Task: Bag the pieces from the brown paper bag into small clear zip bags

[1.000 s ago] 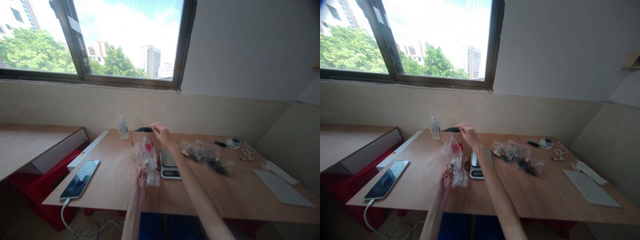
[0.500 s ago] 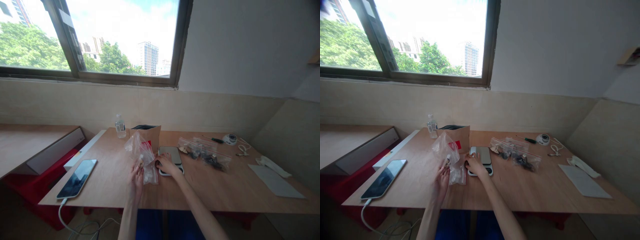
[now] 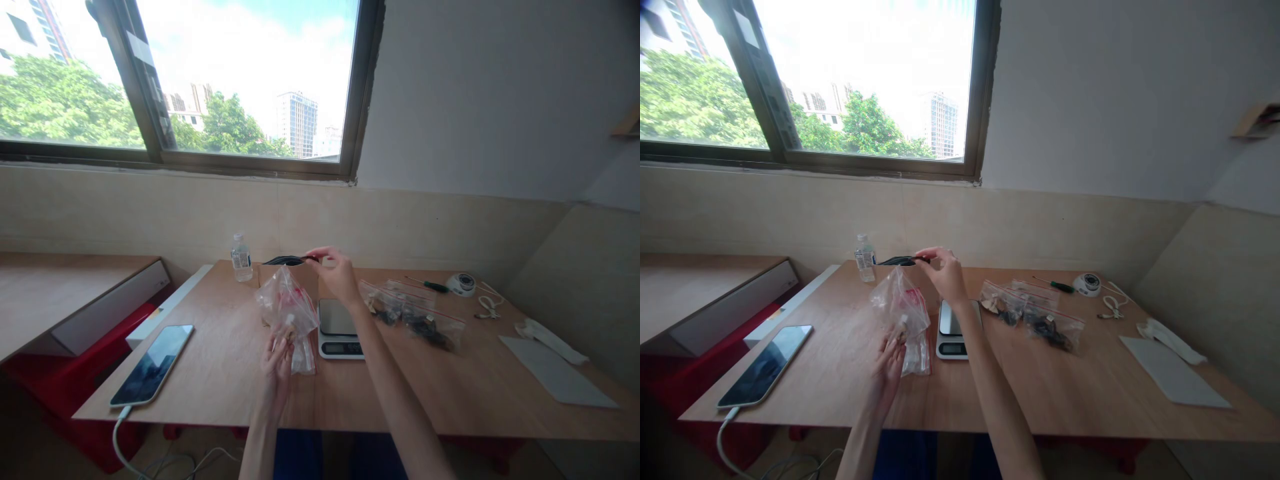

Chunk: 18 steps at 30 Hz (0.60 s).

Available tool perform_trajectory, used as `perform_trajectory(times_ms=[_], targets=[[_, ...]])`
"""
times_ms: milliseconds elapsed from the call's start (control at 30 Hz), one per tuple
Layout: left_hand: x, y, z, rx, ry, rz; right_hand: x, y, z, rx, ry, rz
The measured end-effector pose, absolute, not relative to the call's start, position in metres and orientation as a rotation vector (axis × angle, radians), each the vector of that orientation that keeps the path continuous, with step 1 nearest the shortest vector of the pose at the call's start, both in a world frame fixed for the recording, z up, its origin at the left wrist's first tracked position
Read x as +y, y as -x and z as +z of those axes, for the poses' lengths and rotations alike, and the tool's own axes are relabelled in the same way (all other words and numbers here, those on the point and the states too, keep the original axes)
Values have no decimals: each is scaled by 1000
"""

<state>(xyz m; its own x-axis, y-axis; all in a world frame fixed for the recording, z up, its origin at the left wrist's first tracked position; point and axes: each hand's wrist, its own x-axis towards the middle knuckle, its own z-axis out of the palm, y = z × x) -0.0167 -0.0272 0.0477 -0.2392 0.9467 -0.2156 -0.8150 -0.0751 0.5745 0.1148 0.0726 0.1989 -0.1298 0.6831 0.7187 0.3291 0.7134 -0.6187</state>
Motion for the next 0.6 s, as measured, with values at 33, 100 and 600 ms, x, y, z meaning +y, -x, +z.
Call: perform_trajectory(times_ms=[33,100,600], targets=[[-27,15,47,705,-265,1672,76,-108,205,-1734,808,355],[-26,13,46,692,-307,1671,81,-97,208,-1800,837,334],[-28,6,53,669,-604,1572,18,-155,126,-1718,902,1154]])
